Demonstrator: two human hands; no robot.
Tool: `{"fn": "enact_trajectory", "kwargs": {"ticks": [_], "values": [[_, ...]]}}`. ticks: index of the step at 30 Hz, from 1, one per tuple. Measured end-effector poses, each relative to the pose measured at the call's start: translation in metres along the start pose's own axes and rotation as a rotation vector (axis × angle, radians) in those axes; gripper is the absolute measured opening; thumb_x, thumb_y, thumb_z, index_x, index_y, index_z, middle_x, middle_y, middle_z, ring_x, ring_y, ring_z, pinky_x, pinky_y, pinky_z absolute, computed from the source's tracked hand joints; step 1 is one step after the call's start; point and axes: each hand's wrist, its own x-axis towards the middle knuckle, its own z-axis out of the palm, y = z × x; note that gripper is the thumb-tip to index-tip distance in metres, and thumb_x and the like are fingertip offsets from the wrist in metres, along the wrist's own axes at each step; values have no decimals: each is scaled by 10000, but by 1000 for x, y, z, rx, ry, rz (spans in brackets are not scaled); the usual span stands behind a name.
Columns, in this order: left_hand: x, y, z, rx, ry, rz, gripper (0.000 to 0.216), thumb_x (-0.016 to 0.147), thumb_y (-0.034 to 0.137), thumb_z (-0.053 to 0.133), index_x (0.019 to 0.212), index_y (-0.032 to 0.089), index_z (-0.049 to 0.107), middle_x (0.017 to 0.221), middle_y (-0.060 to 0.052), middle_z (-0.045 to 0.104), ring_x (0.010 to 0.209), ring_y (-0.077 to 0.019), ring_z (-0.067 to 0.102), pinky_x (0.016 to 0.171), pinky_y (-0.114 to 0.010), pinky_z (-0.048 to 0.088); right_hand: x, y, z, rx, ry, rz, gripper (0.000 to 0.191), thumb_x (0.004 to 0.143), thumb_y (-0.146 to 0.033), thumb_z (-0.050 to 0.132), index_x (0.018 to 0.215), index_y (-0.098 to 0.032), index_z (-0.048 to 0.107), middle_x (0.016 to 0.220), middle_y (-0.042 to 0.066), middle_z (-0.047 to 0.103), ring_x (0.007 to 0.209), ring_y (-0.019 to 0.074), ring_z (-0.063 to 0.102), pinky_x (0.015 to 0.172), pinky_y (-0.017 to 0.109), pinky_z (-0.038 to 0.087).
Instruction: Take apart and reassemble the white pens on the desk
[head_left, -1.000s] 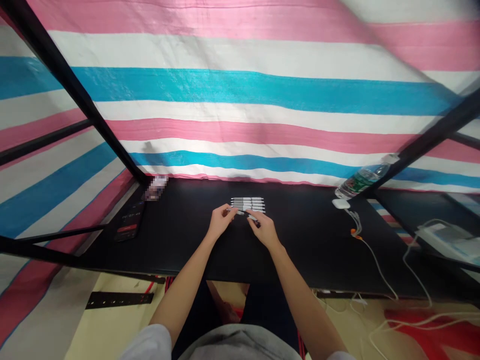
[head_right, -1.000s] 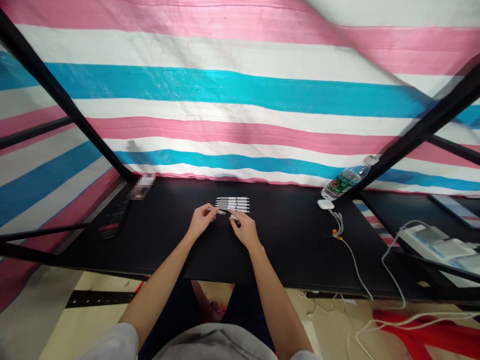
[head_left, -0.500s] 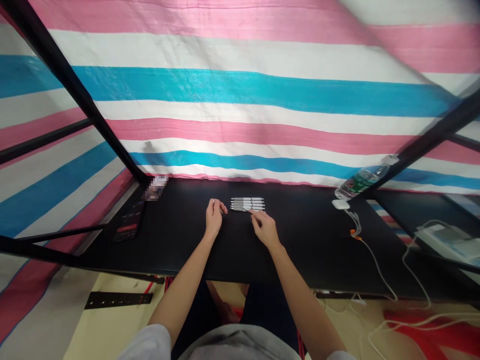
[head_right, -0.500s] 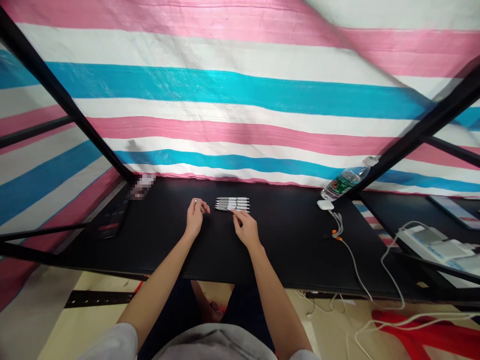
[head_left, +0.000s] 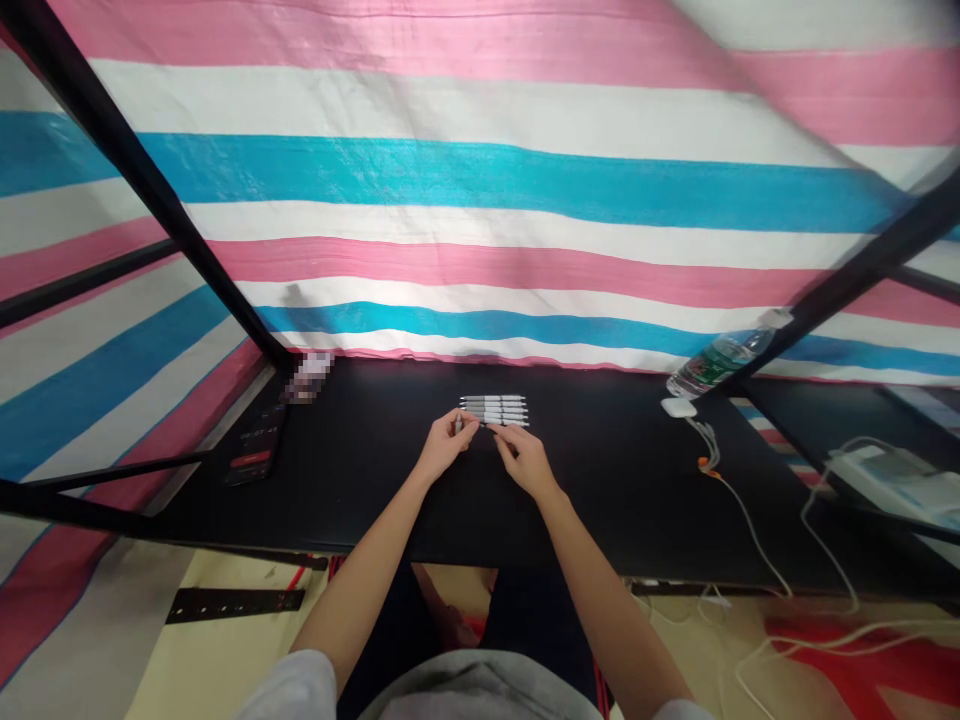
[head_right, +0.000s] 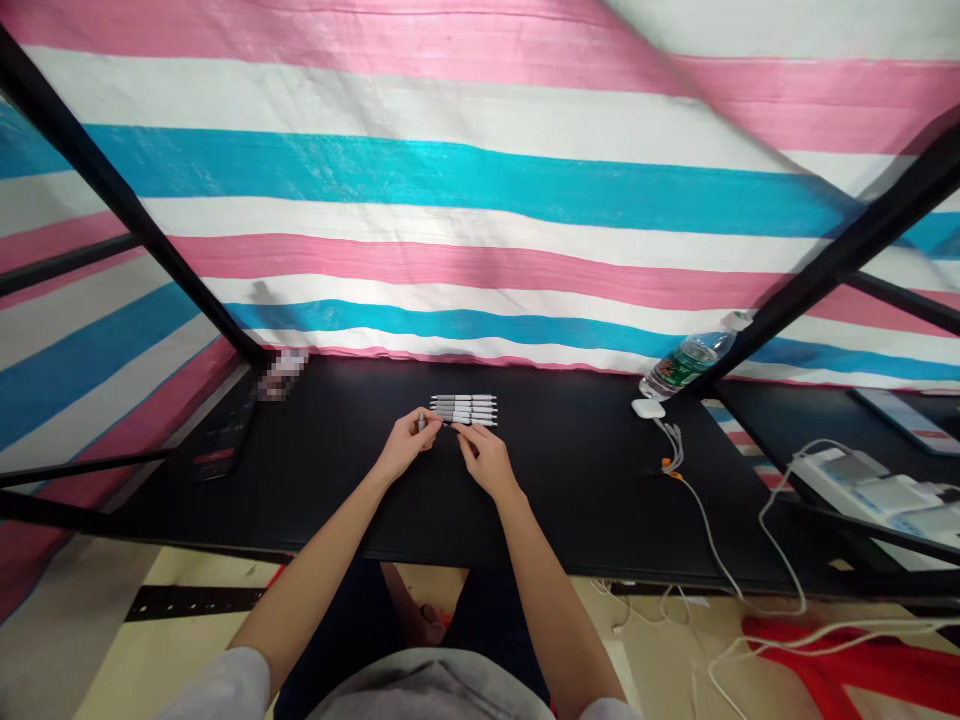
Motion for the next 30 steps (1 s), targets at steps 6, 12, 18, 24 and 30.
{"fn": "enact_trajectory", "kwargs": {"ticks": [6,12,18,24,30], "values": [[-2,0,1,113,-45,3,323,772,449,681,889,149,650,610,51,425,492,-52,378,465,-189,313,0,-2,0,54,-16,-11,305,953,-264,442,1149,-219,672,790,29,584,635,130,537,659,258,491],[2,2,1,67,114,13,355,754,498,677,840,161,608,561,54,446,461,-58,382,435,-187,283,1,2,2,81,26,40,281,900,-256,495,1139,-208,635,905,60,635,749,156,603,722,284,524],[5,8,-5,-75,378,5,363,724,501,693,805,177,551,556,67,431,441,-42,358,414,-167,236,4,7,2,188,197,275,167,850,-331,561,913,-187,619,798,46,643,693,158,605,680,279,520],[4,10,-3,-47,354,-25,356,710,488,698,778,174,544,550,64,431,450,-44,364,415,-163,232,6,6,-2,455,209,405,412,904,-487,474,1117,-172,634,674,-2,566,501,97,469,494,228,442],[4,9,-1,-40,341,-25,330,718,464,692,786,171,555,534,65,424,450,-48,358,415,-168,226,9,6,-6,843,181,597,483,867,-576,485,1150,-202,603,631,-39,500,416,55,326,348,164,200]]}}
